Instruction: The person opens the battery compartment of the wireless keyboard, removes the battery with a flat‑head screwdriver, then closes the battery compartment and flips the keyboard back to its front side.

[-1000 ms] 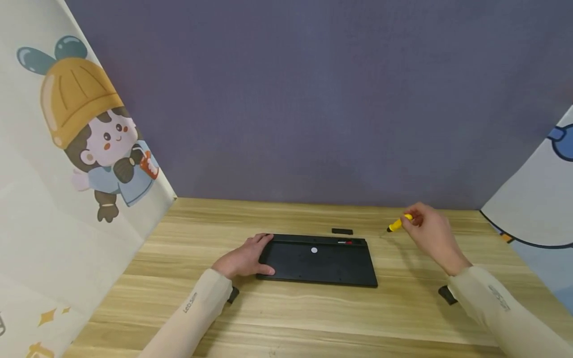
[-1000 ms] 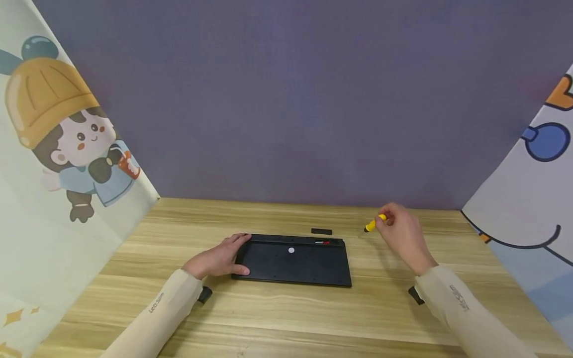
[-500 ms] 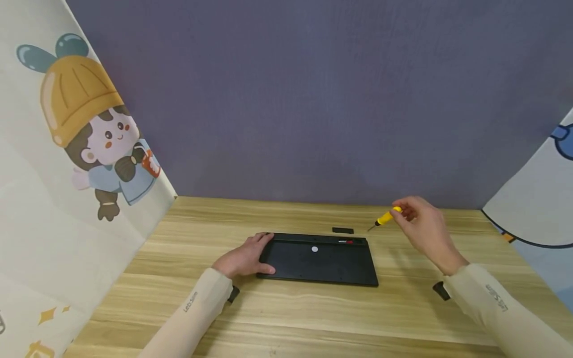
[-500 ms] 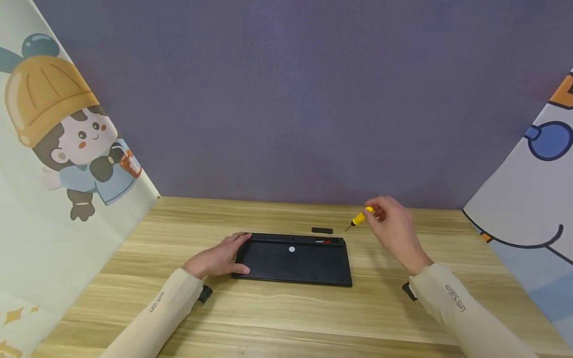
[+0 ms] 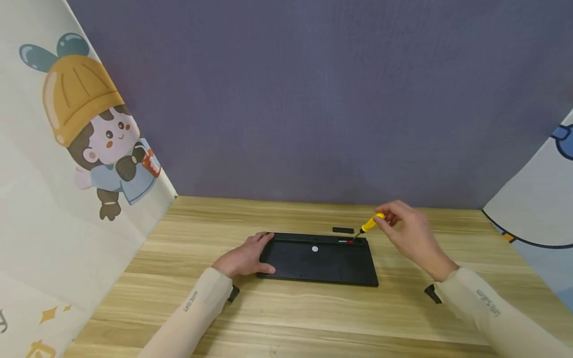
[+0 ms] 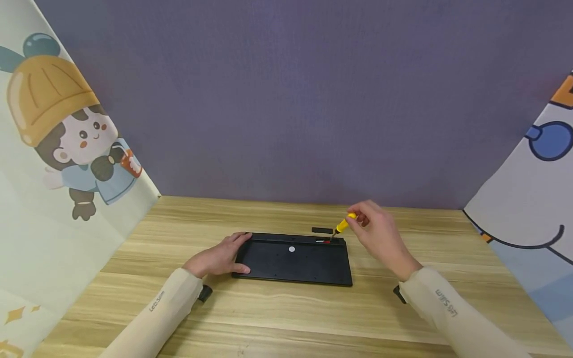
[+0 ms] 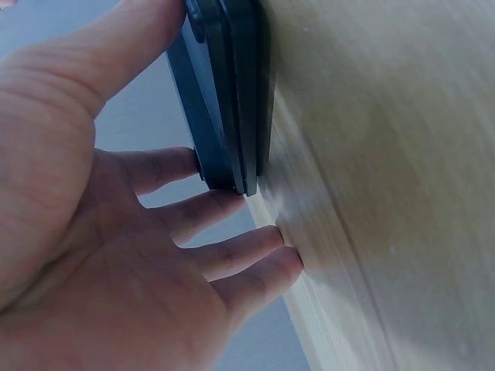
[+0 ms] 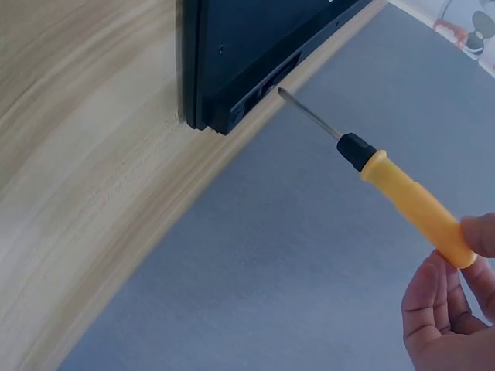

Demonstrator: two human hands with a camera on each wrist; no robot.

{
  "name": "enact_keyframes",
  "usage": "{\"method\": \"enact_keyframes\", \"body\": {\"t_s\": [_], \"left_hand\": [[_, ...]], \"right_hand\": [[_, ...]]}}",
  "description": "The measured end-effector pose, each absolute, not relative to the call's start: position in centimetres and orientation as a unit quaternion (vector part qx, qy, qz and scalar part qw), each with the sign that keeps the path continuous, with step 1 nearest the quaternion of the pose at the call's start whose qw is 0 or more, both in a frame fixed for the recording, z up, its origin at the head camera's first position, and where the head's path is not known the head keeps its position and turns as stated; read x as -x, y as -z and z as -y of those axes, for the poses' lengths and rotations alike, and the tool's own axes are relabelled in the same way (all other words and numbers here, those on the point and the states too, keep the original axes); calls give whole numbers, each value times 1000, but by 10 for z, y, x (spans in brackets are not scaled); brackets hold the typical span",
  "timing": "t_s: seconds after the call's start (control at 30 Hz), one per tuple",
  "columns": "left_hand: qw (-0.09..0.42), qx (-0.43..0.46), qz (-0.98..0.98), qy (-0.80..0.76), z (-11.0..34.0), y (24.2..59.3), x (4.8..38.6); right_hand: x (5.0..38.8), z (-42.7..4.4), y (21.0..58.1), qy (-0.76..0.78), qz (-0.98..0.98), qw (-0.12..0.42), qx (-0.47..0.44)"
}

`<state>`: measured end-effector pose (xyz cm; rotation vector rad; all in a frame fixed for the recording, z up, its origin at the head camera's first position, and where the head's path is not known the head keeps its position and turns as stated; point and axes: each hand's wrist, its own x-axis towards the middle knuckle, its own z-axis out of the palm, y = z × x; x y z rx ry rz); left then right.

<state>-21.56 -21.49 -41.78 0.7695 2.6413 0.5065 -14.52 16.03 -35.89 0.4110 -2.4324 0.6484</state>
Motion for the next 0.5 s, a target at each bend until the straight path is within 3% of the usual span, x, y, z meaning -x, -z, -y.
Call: {"method": "enact_keyframes", "body": {"t_s": [0.5], "left_hand": [[171,-275,-929,-177,215,418,217]], "right_hand": [[153,-159,367,-243,917,274,-158]]}}
